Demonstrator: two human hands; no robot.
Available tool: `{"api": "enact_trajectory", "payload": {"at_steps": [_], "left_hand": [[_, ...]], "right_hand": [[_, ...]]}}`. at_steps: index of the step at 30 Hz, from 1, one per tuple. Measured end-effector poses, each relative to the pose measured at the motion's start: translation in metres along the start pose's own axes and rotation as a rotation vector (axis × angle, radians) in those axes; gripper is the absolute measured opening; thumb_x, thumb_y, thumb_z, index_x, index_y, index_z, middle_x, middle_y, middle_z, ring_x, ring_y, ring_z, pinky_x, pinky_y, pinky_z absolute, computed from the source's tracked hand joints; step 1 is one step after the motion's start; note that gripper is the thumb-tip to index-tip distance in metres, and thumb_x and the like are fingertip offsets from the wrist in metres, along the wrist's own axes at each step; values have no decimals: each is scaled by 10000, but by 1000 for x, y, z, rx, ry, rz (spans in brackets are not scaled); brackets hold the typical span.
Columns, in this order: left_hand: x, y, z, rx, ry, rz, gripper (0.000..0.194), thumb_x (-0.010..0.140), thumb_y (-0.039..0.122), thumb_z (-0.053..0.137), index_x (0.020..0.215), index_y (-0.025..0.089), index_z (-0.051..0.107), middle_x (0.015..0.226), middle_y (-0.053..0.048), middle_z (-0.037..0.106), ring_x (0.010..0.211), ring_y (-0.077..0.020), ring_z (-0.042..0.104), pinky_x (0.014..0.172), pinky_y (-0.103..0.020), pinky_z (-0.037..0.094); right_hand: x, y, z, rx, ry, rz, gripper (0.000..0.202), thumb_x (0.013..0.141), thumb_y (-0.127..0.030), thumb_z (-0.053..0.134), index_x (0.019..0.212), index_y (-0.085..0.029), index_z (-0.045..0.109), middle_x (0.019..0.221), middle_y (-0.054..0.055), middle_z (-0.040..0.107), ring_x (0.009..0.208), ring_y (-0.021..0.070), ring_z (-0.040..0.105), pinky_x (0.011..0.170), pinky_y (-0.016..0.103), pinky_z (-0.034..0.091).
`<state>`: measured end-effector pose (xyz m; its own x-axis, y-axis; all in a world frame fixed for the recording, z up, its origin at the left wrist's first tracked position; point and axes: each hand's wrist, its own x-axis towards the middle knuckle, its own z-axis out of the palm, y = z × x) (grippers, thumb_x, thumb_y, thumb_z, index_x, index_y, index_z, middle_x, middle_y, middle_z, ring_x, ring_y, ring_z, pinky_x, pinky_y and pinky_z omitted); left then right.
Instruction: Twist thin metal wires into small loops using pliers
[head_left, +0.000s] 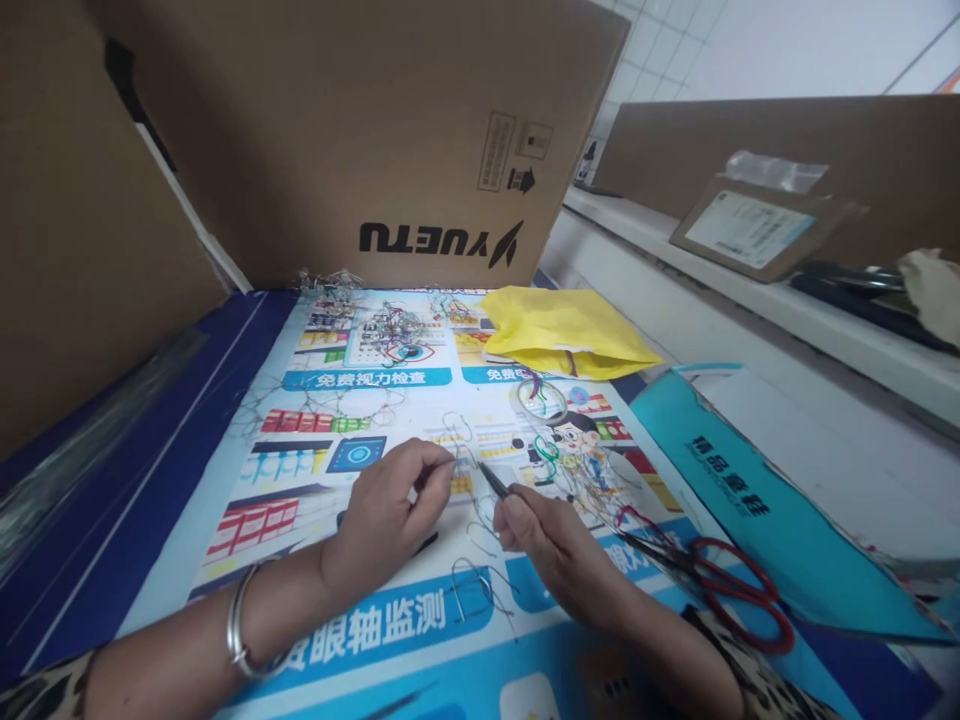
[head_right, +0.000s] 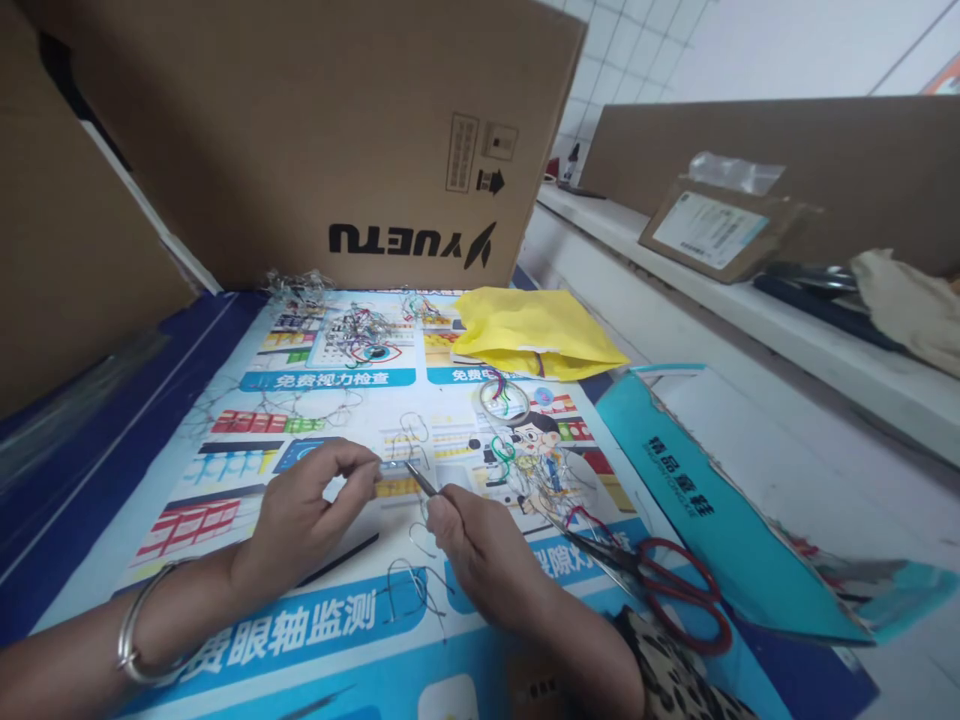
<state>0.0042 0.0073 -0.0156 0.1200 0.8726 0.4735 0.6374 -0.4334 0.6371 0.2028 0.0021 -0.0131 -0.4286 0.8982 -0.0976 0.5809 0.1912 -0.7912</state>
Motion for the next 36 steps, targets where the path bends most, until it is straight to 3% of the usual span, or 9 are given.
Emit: {"api": "enact_trajectory", "payload": {"at_steps": [11,29,36], "left_hand": [[-2,-2,3,47,-11,93,106,834,161,446,761,189,517,659,15,580,579,-106,528,570,-217,410],[-1,-3,4,69,-29,111,94,826,146,466,760,178,524,664,-1,597,591,-116,545,579,-234,419],[1,-11,7,163,-19,300,130,872,183,479,965,166,569,869,-46,684,786,-149,637,700,-257,492]], "right_hand": [[2,-2,5,-88,-16,29,453,924,-508,205,741,-201,483,654,8,548,620,140,499,561,243,333],[6,-2,7,-140,-26,61,389,914,-472,239,711,-207,440,595,-6,503,559,131,459,509,238,266],[8,1,6,-204,-13,57,403,911,-483,216,711,-207,432,608,6,525,568,138,477,518,238,259]]}}
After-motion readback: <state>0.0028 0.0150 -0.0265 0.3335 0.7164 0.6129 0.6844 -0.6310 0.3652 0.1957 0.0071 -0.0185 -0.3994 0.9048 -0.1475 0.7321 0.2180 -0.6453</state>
